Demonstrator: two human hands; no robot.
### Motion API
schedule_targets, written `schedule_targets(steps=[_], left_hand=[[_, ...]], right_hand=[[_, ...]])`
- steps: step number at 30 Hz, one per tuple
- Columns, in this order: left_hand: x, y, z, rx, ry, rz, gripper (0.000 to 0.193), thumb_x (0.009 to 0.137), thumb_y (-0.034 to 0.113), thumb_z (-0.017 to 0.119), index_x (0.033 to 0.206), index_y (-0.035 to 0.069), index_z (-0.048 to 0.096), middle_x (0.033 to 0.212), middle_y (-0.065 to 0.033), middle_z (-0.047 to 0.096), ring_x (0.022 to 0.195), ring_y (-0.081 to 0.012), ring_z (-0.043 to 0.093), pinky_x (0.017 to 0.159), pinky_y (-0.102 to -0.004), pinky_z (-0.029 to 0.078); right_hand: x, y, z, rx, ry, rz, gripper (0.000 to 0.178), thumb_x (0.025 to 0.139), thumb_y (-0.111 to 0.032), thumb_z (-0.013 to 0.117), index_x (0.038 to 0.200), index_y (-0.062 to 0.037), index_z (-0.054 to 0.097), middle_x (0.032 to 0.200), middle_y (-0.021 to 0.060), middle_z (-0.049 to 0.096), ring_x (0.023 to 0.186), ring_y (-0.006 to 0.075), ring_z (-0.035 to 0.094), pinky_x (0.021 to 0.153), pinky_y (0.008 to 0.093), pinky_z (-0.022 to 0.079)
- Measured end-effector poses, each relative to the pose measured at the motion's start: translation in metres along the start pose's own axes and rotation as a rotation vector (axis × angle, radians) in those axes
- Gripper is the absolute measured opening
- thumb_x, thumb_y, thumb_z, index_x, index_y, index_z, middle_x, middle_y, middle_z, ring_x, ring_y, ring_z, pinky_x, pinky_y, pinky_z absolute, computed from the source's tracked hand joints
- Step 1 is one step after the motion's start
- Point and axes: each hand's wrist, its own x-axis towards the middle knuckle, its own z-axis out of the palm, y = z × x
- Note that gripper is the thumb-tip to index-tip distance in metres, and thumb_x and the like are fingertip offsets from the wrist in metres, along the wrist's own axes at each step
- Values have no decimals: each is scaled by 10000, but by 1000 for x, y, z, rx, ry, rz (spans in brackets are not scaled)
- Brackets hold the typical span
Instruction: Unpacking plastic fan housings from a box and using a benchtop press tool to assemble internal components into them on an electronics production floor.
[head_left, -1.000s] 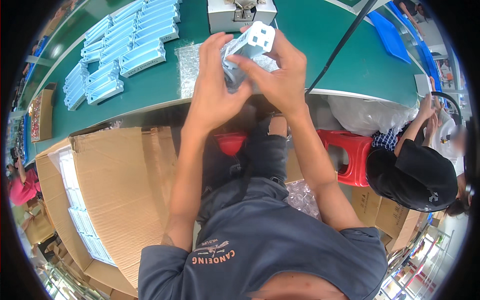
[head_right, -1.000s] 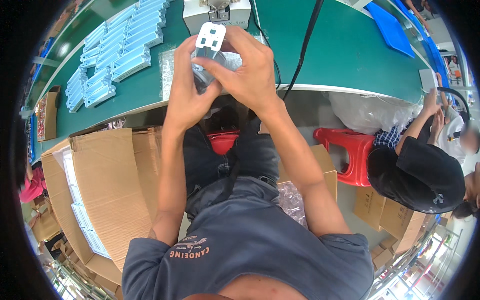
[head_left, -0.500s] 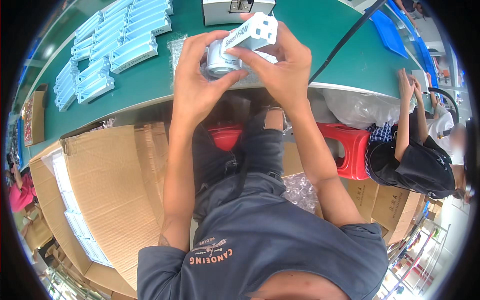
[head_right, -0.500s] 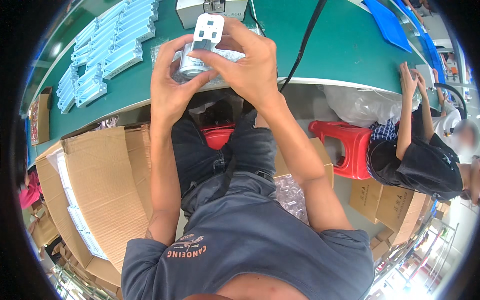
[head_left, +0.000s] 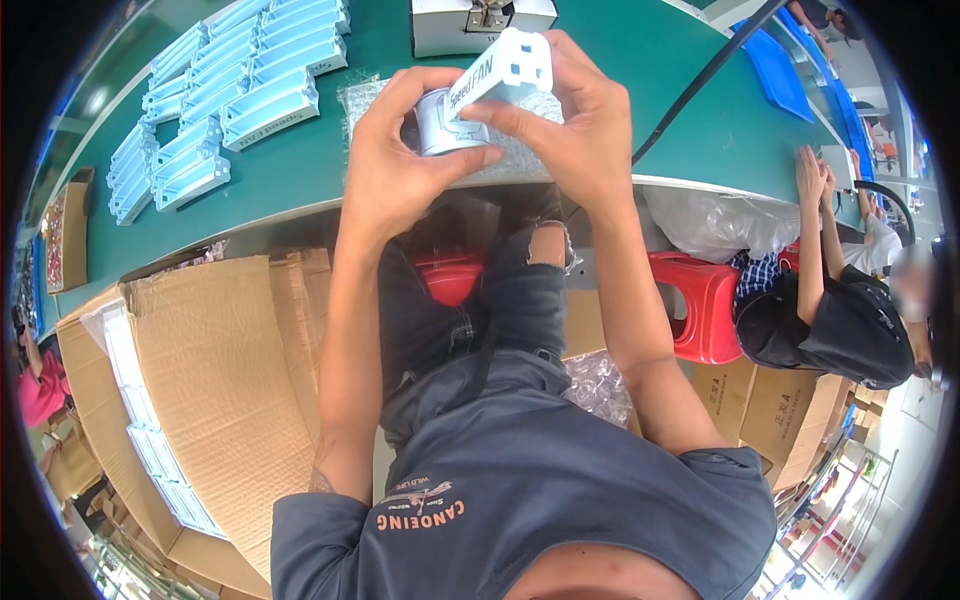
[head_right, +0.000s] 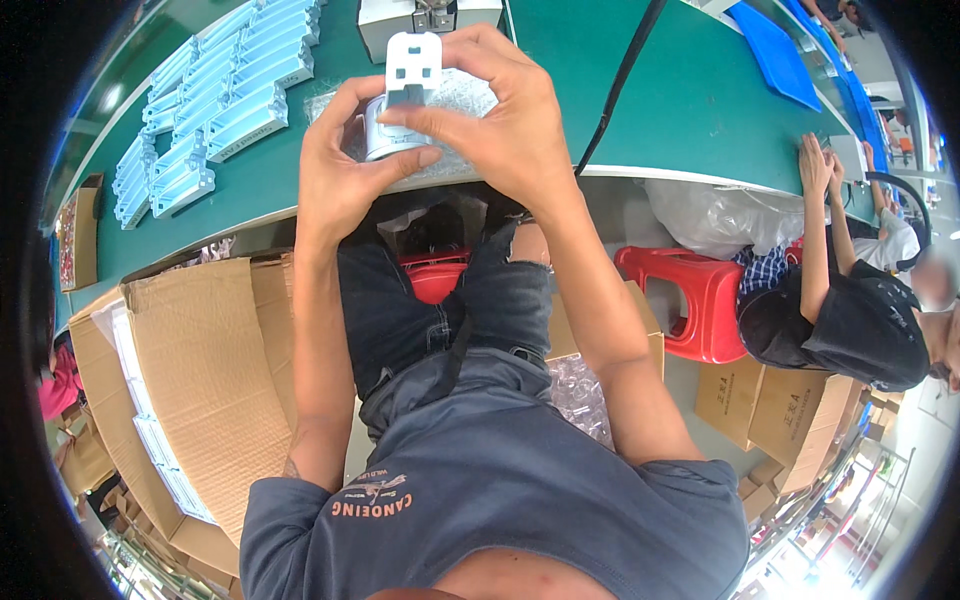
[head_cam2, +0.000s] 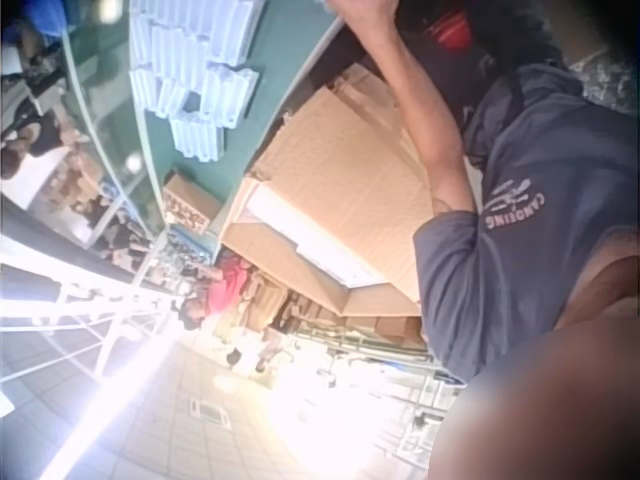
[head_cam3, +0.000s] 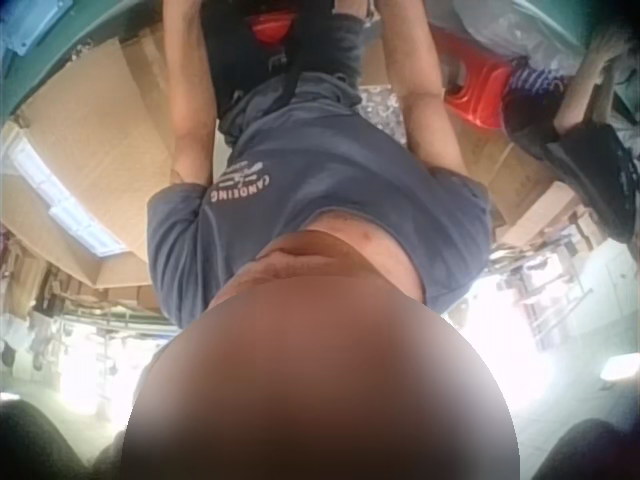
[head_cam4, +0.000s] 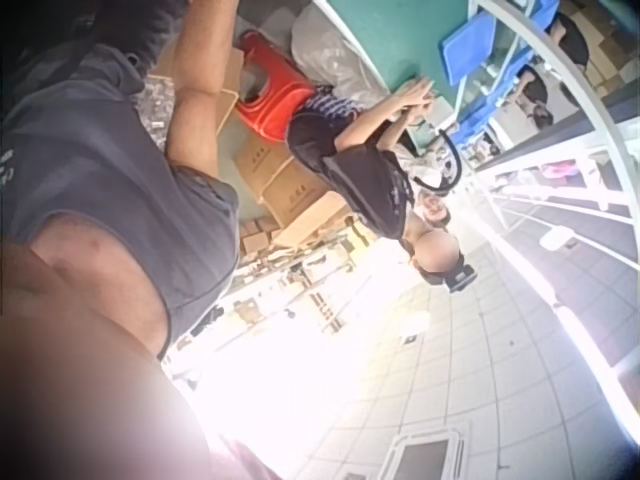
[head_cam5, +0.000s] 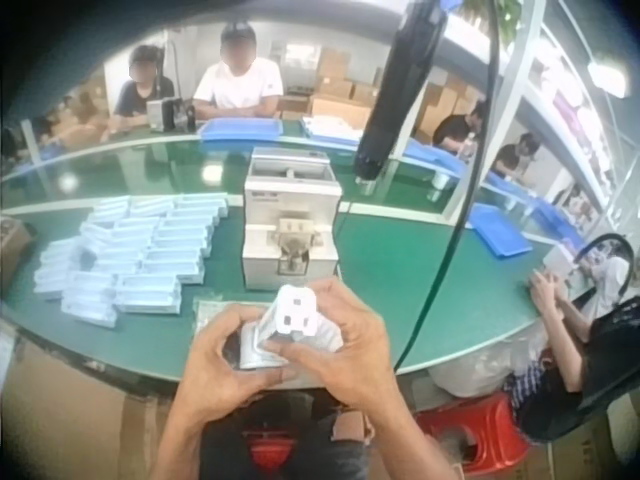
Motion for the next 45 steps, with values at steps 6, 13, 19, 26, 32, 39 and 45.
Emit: schedule_targets(steps=[6, 13, 19, 26, 32, 39, 45], left_hand=[[3, 7, 1, 79, 75, 20, 543, 631, 132, 948, 1089, 28, 676, 971, -44, 637, 878, -179, 599, 805, -295, 483], [-10, -11, 3, 132, 75, 4, 507, 707, 70, 923, 1077, 49, 578, 940, 4, 614, 889, -98, 595, 812, -273, 498], [11, -1, 1, 197, 173, 194, 516, 717, 62, 906, 1156, 25, 636, 1084, -37, 632, 1047, -158, 605, 924, -334, 505], [24, -17, 4, 316, 195, 173, 571, 734, 76, 900, 1219, -8, 611, 1141, -84, 620, 1045, -202, 621, 933, -341, 515], [19, -14, 5, 137, 186, 80, 575, 731, 57, 888, 1230, -23, 614, 1157, -102, 597, 1033, -212, 635, 930, -343, 527], [17, -13, 6, 115, 188, 77, 574, 731, 46, 877, 1237, -24, 614, 1159, -98, 587, 1041, -212, 630, 923, -344, 524], [16, -11, 4, 152, 192, 81, 593, 728, 52, 876, 1255, -22, 615, 1180, -105, 596, 1057, -222, 628, 917, -352, 524]], right_hand=[[48, -20, -24, 358, 349, -302, 413, 984, -239, 694, 1301, -5, 573, 1101, 109, 686, 994, 190, 687, 926, 341, 530], [147, -18, -56, 256, 338, -241, 417, 1032, -262, 638, 1331, -1, 510, 1108, 137, 661, 1029, 203, 666, 935, 351, 527], [111, -32, -80, 444, 325, -306, 270, 1023, -184, 613, 1220, -36, 501, 921, 140, 670, 754, 188, 652, 676, 325, 545], [128, -68, -59, 585, 344, -382, 293, 1081, -305, 569, 1229, -60, 506, 685, 52, 559, 492, 119, 526, 441, 238, 425], [172, -82, -31, 572, 290, -492, 268, 1074, -292, 599, 1181, -53, 546, 700, 18, 569, 519, 84, 525, 457, 217, 417], [187, -55, -12, 620, 203, -499, 265, 1074, -272, 599, 1214, -52, 549, 715, -4, 564, 536, 65, 522, 463, 208, 408], [180, -61, -9, 611, 198, -446, 272, 1072, -296, 602, 1199, -58, 567, 716, -4, 570, 525, 65, 526, 456, 205, 408]])
